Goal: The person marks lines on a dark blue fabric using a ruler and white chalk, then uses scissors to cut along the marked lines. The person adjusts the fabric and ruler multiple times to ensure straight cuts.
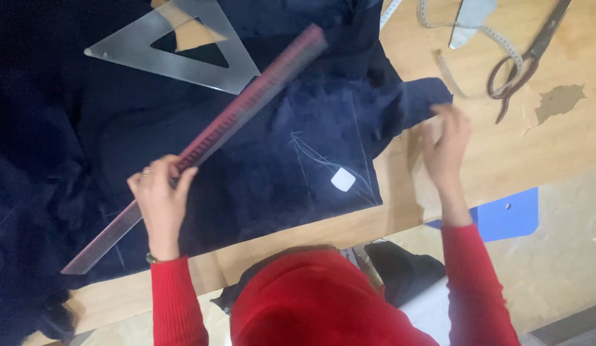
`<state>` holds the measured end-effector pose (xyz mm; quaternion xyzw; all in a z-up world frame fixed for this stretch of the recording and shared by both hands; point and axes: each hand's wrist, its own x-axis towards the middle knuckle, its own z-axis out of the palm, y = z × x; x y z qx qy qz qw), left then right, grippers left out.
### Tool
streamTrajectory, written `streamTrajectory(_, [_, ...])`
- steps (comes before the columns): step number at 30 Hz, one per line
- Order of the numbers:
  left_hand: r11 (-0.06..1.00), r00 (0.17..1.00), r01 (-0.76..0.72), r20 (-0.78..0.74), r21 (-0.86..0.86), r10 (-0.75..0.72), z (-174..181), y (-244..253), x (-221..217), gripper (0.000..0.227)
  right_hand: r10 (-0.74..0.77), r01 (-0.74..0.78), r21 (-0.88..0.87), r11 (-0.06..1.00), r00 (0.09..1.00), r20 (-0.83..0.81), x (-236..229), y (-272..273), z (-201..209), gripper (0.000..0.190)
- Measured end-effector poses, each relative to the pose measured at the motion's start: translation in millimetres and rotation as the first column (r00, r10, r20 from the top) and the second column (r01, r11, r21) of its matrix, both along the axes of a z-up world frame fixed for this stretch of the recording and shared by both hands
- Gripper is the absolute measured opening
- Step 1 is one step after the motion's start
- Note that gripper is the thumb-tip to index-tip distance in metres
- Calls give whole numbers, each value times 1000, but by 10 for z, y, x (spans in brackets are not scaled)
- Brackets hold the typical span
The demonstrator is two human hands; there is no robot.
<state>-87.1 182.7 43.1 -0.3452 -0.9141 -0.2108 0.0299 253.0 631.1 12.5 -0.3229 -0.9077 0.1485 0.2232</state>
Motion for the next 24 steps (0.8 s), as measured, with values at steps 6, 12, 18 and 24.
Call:
streamTrajectory(6, [991, 983, -129, -131, -18, 125, -134, 402, 320, 50, -142, 142, 31, 989, 990, -2, 37, 736, -313, 26])
streamTrajectory(12, [914, 863, 356, 306, 198, -402, -178, 1594, 1334, 29, -251, 211, 262, 942, 959, 128, -304, 1166, -583, 17])
streamTrajectory(18, [915, 898, 394, 177, 89, -404, -405, 1970, 1787, 54, -243, 190, 293, 937, 958, 155, -389, 1450, -722, 10])
streamTrajectory(24, [898, 751, 407, 498, 167, -434, -521, 1920, 1918, 32, 32, -32, 29, 999, 999, -3, -377, 168, -126, 9])
